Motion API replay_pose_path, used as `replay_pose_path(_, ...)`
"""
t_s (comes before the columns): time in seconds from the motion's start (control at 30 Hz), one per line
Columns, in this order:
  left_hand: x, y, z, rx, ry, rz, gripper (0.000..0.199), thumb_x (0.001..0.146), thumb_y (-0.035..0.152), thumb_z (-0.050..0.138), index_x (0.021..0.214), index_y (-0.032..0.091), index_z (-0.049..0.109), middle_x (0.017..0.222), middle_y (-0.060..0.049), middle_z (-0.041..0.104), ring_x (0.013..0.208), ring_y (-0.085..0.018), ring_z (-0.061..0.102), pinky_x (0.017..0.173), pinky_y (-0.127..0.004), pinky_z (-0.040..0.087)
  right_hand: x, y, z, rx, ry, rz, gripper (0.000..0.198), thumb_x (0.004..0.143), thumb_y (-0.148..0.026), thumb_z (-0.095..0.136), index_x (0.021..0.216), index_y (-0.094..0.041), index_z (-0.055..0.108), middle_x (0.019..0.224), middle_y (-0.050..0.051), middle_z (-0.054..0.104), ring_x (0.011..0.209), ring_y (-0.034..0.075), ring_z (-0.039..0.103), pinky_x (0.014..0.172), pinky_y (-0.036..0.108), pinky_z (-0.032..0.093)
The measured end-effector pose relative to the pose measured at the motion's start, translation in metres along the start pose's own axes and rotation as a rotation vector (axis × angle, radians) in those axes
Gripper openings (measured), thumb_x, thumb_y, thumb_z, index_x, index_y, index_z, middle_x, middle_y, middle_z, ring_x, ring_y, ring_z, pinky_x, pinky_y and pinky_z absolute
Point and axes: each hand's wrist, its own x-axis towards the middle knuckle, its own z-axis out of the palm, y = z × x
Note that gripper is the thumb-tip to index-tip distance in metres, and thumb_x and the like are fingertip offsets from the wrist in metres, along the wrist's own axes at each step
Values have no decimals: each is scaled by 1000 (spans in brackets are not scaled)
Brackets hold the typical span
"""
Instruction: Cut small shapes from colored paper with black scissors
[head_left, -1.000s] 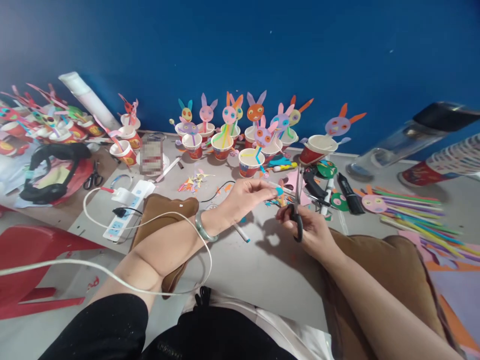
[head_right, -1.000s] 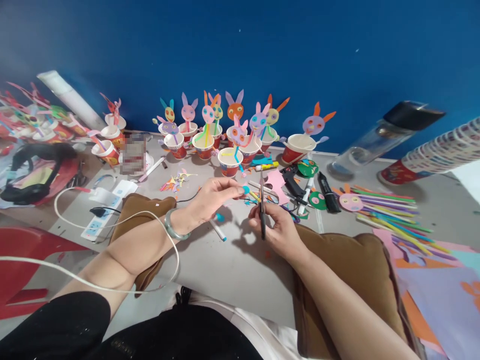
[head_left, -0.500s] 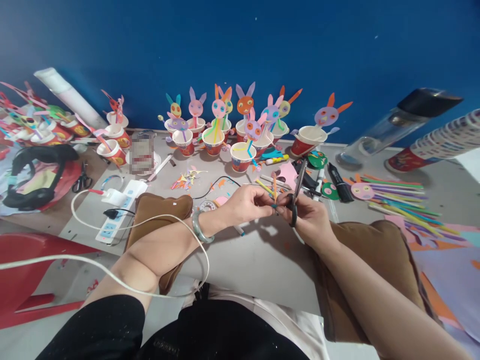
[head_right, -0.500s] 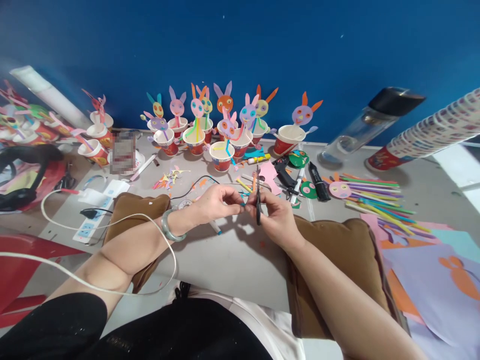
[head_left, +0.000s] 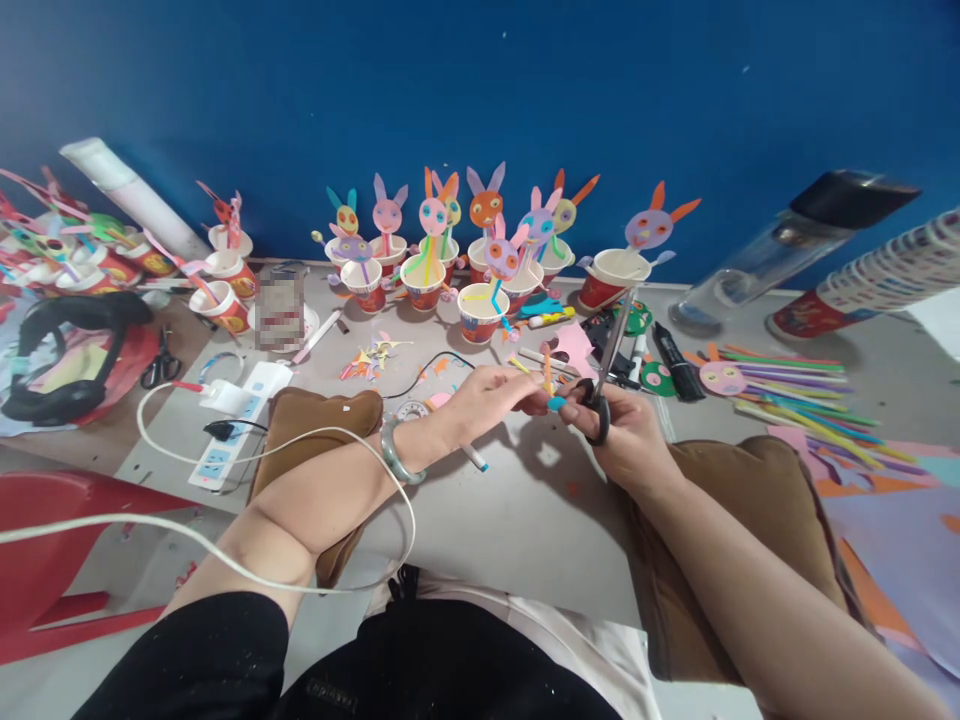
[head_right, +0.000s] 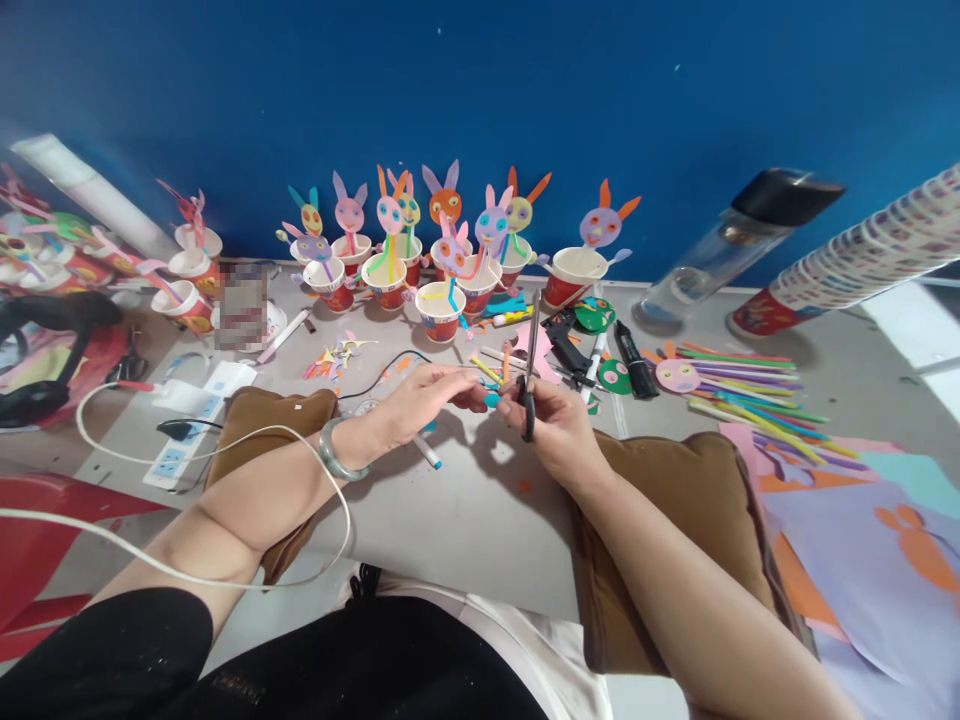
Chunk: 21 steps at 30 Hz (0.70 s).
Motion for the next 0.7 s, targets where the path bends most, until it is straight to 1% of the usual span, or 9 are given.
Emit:
replay_pose_path(0.07, -1, -2, 1, 9, -36, 20, 30, 73, 40, 77, 72, 12, 68, 68, -1, 64, 64, -8, 54, 64, -23, 43, 0, 2, 0, 16, -5, -10, 33, 73, -52, 80, 73, -22, 66, 70, 1, 61, 64, 17, 54, 61, 32, 47)
replay_pose_path(0.13, -1, -5, 2, 1, -43, 25, 34, 62, 39, 85, 73, 12, 67, 66, 1, 61, 60, -6, 49, 60, -22, 39, 0, 4, 0, 23, -8, -18, 35, 72, -53, 80, 73, -22, 66, 71, 1, 61, 65, 17, 54, 62, 32, 48)
replay_pose_path(0.2, 0, -7, 3, -11, -27, 24, 37, 58, 39, 86, 71, 11, 66, 63, 3, 59, 59, -5, 47, 59, -22, 38, 0, 5, 0, 14, -14, -22, 36, 72, -54, 80, 73, -22, 65, 74, 1, 62, 65, 17, 55, 63, 33, 48)
replay_pose_path(0.3, -1, -5, 4, -21, -10, 40, 33, 63, 37, 83, 73, 11, 66, 63, 2, 59, 59, -6, 47, 59, -23, 37, -1, 2, 1, 0, -28, -17, 35, 72, -55, 80, 73, -23, 65, 75, 2, 63, 65, 18, 56, 63, 34, 49)
replay_pose_path(0.4, -3, 0, 2, -33, 7, 63, 22, 69, 31, 78, 74, 12, 67, 67, 1, 62, 62, -7, 50, 61, -23, 38, -1, -4, 2, -12, -75, -20, 36, 71, -55, 80, 70, -23, 63, 70, 2, 61, 64, 18, 55, 62, 33, 48)
replay_pose_path(0.5, -4, 8, -3, -34, 31, 99, 16, 71, 27, 74, 73, 13, 66, 70, 0, 64, 66, -7, 52, 63, -23, 41, 0, -11, 0, -34, -170, -29, 43, 70, -60, 80, 67, -22, 59, 68, 1, 59, 65, 18, 54, 62, 31, 47)
replay_pose_path(0.63, -4, 15, -11, -42, 49, 126, 18, 69, 28, 75, 74, 14, 66, 72, 0, 64, 68, -8, 52, 65, -23, 41, 2, -15, -6, -104, -294, -48, 56, 70, -73, 71, 65, -20, 54, 68, 2, 57, 64, 16, 50, 60, 28, 43)
replay_pose_path(0.7, -5, 18, -14, -42, 52, 125, 19, 68, 28, 75, 73, 14, 65, 70, 1, 62, 65, -7, 50, 63, -24, 39, 2, -15, -8, -145, -340, -65, 58, 70, -76, 69, 66, -20, 54, 69, 2, 57, 64, 16, 50, 60, 27, 43)
